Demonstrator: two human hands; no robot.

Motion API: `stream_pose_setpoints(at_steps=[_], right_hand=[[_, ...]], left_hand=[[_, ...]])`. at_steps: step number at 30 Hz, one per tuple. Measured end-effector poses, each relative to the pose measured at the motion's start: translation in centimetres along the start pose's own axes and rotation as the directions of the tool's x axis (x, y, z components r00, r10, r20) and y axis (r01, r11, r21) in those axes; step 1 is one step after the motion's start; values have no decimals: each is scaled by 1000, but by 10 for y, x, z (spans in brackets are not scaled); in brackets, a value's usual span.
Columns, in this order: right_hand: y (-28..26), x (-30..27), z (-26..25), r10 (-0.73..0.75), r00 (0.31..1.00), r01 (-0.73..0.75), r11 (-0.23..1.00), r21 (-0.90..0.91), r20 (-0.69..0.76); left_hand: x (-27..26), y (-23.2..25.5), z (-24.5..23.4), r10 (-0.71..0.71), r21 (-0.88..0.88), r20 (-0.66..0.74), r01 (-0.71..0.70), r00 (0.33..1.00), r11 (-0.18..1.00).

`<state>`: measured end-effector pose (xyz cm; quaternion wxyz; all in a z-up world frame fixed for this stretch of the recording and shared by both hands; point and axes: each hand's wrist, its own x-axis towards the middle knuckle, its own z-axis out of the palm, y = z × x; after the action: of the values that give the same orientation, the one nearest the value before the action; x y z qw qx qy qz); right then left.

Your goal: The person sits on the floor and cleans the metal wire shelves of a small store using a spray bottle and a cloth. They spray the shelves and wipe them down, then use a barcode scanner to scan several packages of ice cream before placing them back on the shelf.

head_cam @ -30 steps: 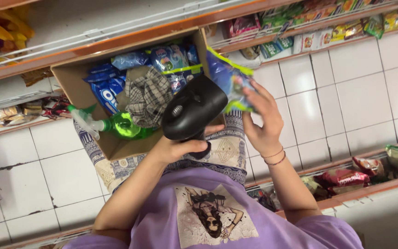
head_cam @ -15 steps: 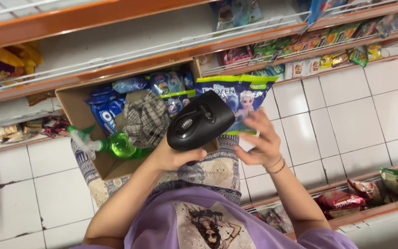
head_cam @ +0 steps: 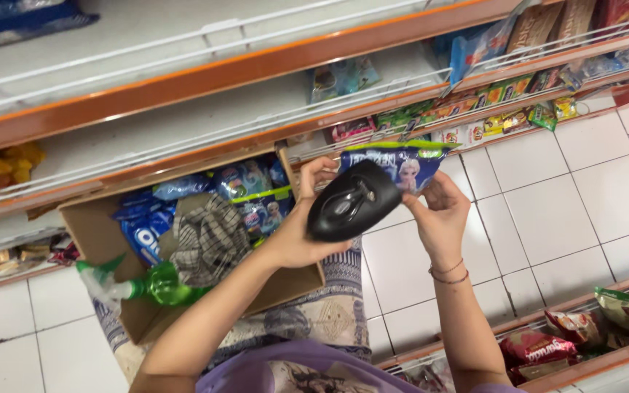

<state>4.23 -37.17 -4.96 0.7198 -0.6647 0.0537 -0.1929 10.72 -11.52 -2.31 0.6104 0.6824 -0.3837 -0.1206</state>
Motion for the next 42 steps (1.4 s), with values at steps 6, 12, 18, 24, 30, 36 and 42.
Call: stream_pose_setpoints(at_steps=[6, 12, 18, 24, 30, 36, 42], right_hand=[[20, 68, -15, -208, 974, 193, 969, -156, -85], [48, 135, -25, -301, 943, 271, 941, -201, -139], [78, 182, -31, -363, 916, 333, 925, -184, -168], [102, 207, -38, -381, 905, 340, 915, -217, -188], [108, 219, -46, -447, 876, 268, 764, -587, -183], [98, 220, -46, -322, 921, 73, 697, -713, -220], [95, 217, -37, -349, 922, 21, 482, -876, -170]], left_hand=[[74, -35, 18, 75, 104, -138, -61, 988, 993], [136, -67, 22, -77, -43, -187, 70, 979, 997], [160, -90, 30, 9, 193, -175, 26, 985, 981], [172, -110, 33, -33, 17, -215, 38, 976, 999], [176, -112, 35, -195, -202, -169, 160, 966, 966], [178, -120, 36, -214, -247, -150, 173, 965, 953], [181, -125, 35, -302, -157, -145, 280, 942, 947]])
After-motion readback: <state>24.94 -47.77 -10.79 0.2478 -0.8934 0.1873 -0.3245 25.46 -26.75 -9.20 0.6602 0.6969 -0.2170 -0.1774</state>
